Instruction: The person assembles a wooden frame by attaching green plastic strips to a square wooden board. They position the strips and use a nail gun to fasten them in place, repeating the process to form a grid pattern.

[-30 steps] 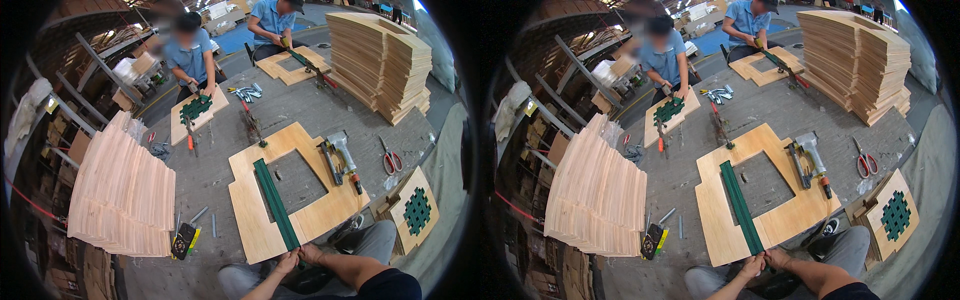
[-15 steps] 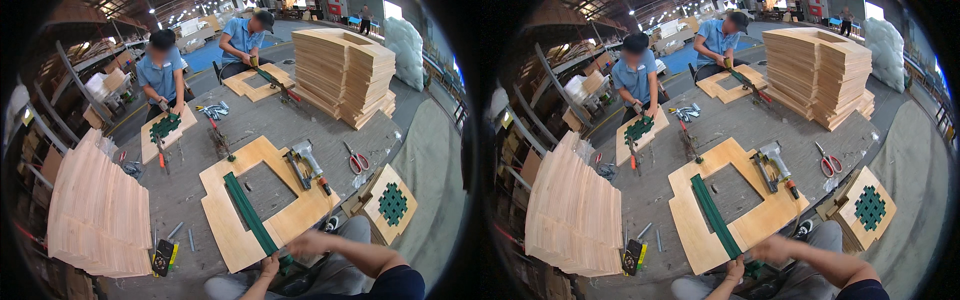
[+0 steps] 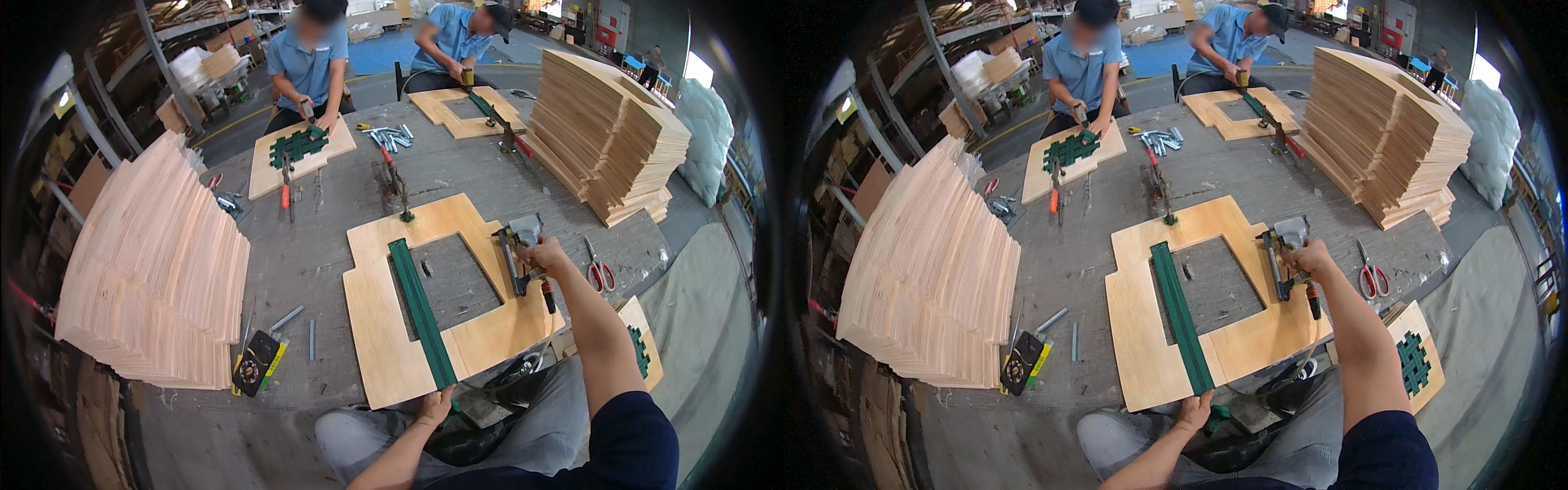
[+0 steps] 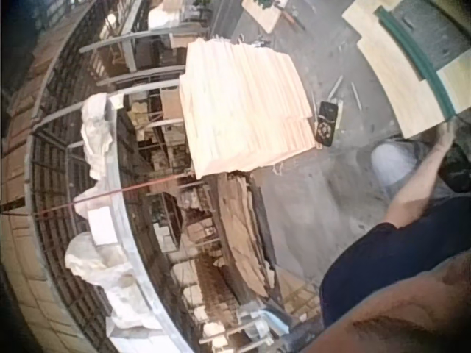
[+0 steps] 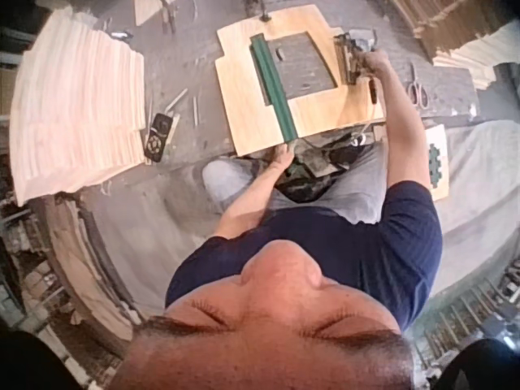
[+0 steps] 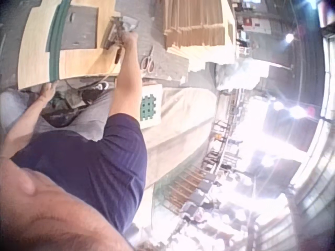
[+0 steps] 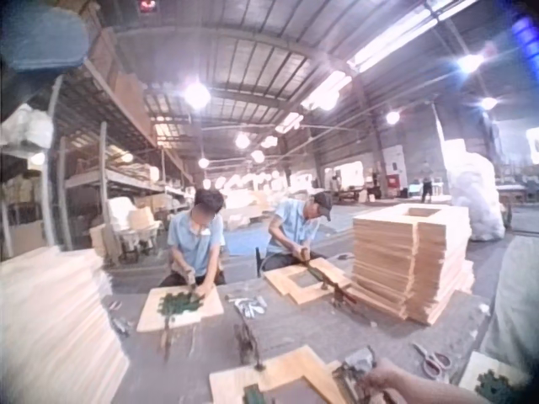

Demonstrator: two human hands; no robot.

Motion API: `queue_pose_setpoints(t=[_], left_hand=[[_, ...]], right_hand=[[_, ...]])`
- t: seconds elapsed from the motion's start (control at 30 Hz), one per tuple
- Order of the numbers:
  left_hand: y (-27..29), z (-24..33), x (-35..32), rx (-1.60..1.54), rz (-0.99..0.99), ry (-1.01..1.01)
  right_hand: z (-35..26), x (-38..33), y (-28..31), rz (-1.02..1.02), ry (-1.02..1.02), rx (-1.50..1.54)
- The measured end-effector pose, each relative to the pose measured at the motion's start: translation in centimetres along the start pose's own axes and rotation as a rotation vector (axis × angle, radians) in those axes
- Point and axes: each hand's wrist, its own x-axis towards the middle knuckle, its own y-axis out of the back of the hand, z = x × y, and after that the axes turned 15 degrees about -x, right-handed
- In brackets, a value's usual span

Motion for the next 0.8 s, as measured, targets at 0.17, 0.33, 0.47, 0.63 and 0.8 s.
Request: queue_pose_setpoints(t=[0.17, 0.33, 0.47, 0.63, 0.8], left_hand=[[0.6, -1.3, 0.1, -0.017, -0.128, 0.186], [0.4, -0.9, 0.4, 0.033, -0.120, 0.197], [0.2, -0.8, 0.4, 0.087, -0.087, 0.144], [0.3, -1.0, 0.4, 0.124, -0.075, 0.040], [0.5, -0.6, 0.5, 0.021, -0.021, -0.050]], right_hand=[[-4.4, -8.8, 1.1, 0.079, 0.125, 0.125], [-5.9, -18.3, -0.3, -0.008, 0.092, 0.022], [-4.2, -23.4, -7.0, -0.242, 0.162, -0.034], [-4.2, -26.0, -12.0, -0.393, 0.084, -0.133], [-4.8, -26.8, -12.8, -0.366, 0.092, -0.295]])
